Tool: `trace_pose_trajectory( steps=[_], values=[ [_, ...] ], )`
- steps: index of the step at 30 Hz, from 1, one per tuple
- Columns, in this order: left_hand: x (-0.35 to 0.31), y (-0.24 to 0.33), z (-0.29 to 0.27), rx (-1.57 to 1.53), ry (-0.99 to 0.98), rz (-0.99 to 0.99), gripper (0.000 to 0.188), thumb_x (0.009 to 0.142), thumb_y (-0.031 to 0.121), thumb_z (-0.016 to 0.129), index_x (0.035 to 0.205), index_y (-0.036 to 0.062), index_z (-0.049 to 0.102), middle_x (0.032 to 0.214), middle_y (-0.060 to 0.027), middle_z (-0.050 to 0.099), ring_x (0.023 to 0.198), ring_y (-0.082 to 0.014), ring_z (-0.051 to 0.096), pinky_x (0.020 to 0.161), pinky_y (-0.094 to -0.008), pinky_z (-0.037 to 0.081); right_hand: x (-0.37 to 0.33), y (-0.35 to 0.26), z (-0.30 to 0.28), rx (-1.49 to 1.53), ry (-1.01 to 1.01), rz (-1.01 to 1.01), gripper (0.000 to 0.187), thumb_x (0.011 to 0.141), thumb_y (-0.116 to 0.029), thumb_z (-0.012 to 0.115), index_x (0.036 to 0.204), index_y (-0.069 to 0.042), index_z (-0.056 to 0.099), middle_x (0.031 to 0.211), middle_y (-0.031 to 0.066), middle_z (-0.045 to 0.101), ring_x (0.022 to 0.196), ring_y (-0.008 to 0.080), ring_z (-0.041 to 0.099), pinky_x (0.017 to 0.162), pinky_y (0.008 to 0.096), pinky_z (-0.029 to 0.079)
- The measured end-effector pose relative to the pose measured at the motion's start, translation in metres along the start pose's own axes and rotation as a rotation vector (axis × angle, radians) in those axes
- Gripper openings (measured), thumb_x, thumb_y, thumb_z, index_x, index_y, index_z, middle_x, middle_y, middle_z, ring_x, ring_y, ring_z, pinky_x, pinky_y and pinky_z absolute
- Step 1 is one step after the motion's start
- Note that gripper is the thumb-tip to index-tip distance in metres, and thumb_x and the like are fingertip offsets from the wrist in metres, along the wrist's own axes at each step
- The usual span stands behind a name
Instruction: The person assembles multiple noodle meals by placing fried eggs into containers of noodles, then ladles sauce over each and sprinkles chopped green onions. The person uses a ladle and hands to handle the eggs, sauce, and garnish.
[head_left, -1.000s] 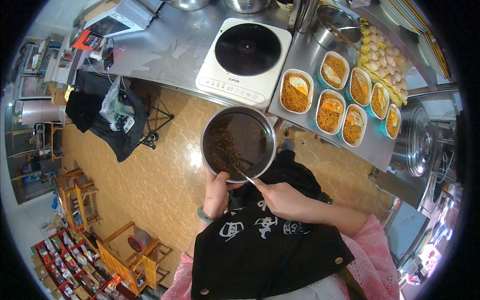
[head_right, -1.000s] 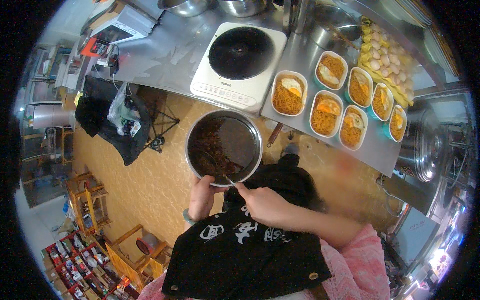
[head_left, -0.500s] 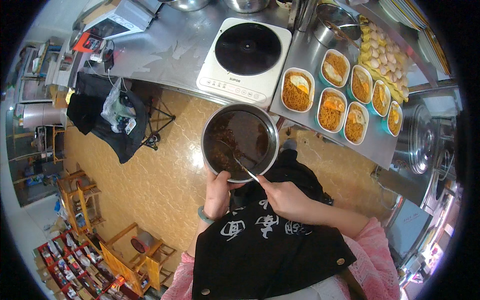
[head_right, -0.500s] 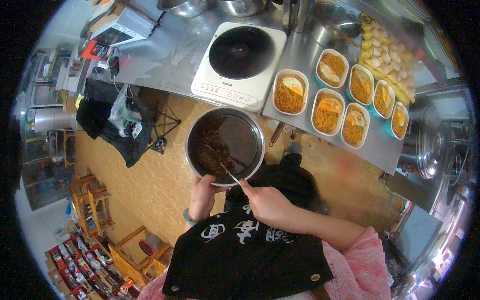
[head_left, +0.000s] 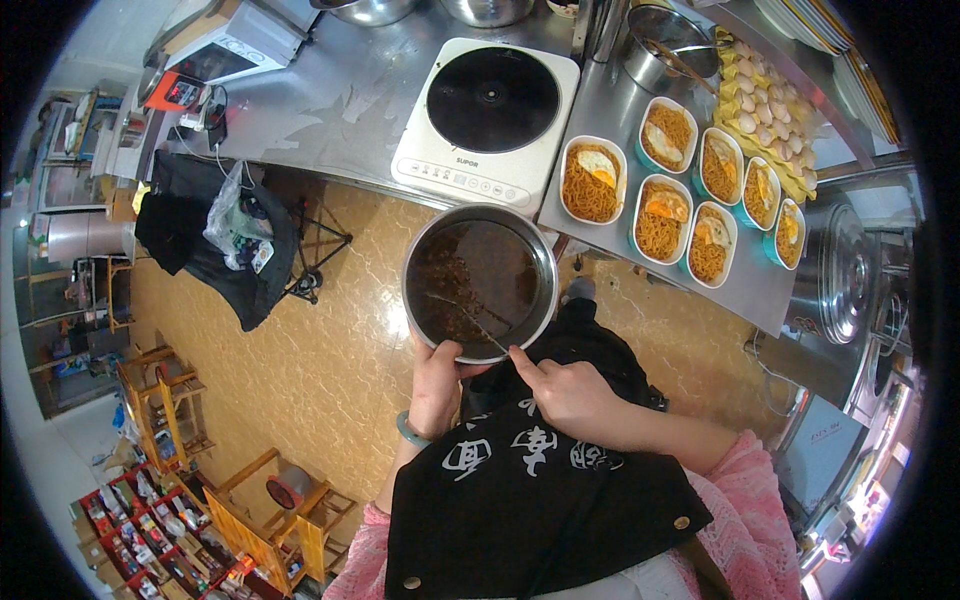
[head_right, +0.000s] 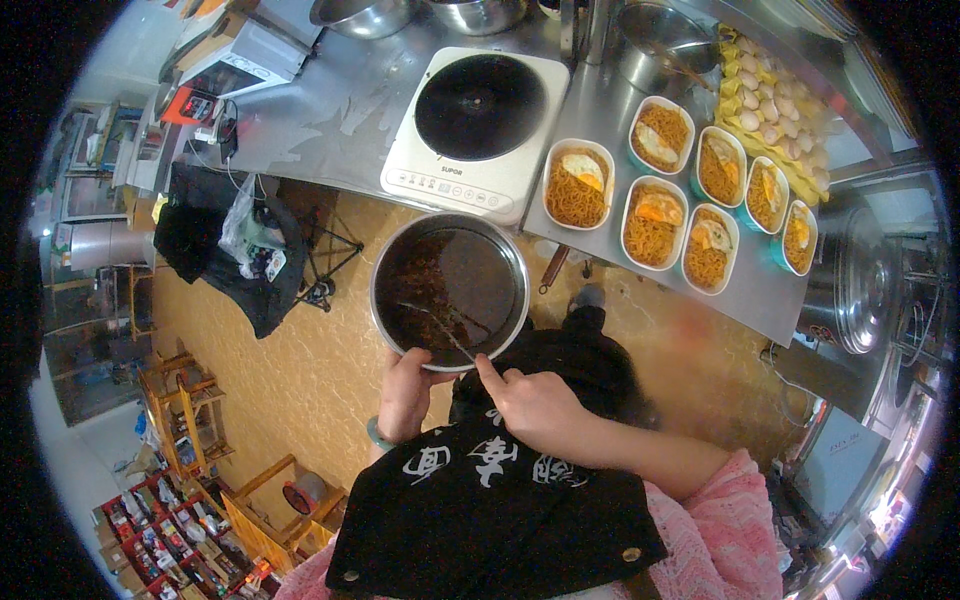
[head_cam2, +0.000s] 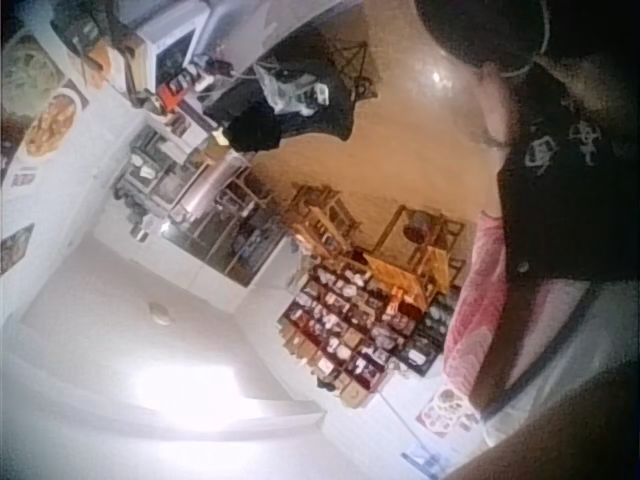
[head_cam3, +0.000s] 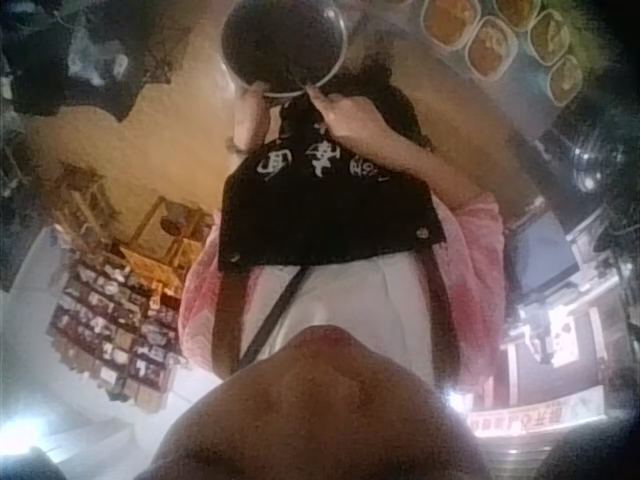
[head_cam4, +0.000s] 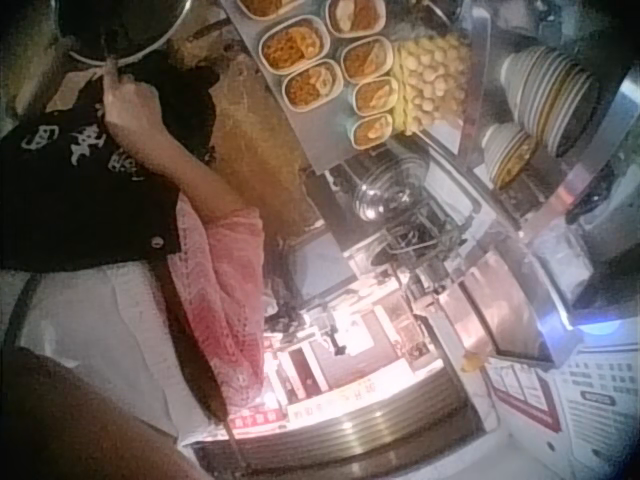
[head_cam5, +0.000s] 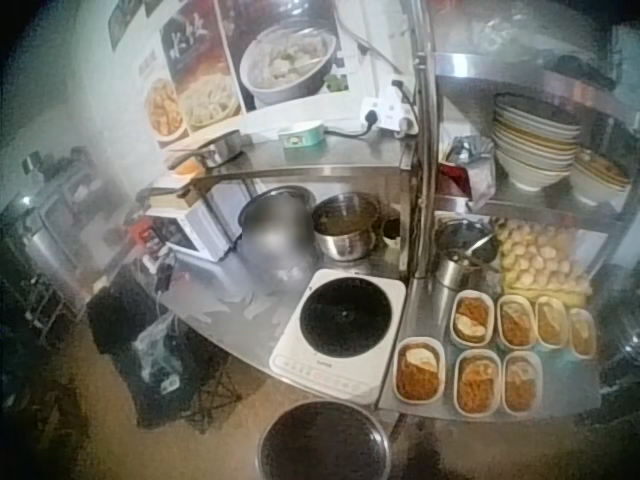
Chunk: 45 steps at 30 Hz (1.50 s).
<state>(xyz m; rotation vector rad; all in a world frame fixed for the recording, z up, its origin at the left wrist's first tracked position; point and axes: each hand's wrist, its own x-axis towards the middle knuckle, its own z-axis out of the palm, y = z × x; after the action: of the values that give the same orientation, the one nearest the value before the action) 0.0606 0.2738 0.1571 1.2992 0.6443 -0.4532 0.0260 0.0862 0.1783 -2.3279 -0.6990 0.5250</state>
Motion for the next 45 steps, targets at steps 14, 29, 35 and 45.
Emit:
trace_pose_trajectory(
  steps=[14, 29, 35, 45],
  values=[
    [0.002, 0.002, 0.004, -0.009, 0.042, 0.001, 0.054, 0.075, -0.003, 0.036, 0.128, 0.0018, 0.026, 0.111, -0.0205, 0.05, 0.086, -0.0311, 0.061, 0.06, -0.0345, 0.058, 0.009, 0.019, -0.006, 0.893, -0.124, 0.328, 0.048, 0.082, -0.003, 0.042, 0.13, -0.011, 0.043, 0.059, 0.0118, 0.054, 0.053, 0.0154, 0.053, 0.052, 0.0291, 0.043],
    [0.006, 0.003, 0.004, -0.079, -0.042, -0.069, 0.047, 0.076, -0.002, 0.036, 0.123, -0.0032, 0.032, 0.11, -0.0218, 0.051, 0.088, -0.031, 0.06, 0.061, -0.0332, 0.057, -0.021, 0.043, -0.015, 1.186, -0.018, 0.384, 0.045, 0.087, -0.006, 0.042, 0.131, -0.009, 0.04, 0.056, -0.0016, 0.047, 0.046, 0.0057, 0.041, 0.045, 0.0212, 0.037],
    [0.002, 0.004, 0.01, -0.053, -0.06, -0.068, 0.049, 0.076, -0.002, 0.036, 0.125, -0.0021, 0.029, 0.114, -0.0218, 0.048, 0.089, -0.0329, 0.06, 0.065, -0.0369, 0.057, -0.029, 0.039, -0.016, 0.667, -0.002, 0.266, 0.044, 0.081, -0.005, 0.048, 0.124, -0.007, 0.046, 0.057, 0.015, 0.05, 0.049, 0.0238, 0.052, 0.051, 0.0324, 0.042],
    [0.004, -0.002, 0.013, -0.079, -0.096, -0.106, 0.061, 0.075, -0.007, 0.033, 0.132, 0.0116, 0.017, 0.118, -0.0191, 0.044, 0.089, -0.0327, 0.06, 0.06, -0.0316, 0.058, -0.036, 0.036, -0.017, 0.602, 0.05, 0.251, 0.042, 0.079, -0.005, 0.049, 0.121, -0.009, 0.05, 0.06, 0.0193, 0.051, 0.051, 0.0308, 0.054, 0.051, 0.0357, 0.043]
  ],
)
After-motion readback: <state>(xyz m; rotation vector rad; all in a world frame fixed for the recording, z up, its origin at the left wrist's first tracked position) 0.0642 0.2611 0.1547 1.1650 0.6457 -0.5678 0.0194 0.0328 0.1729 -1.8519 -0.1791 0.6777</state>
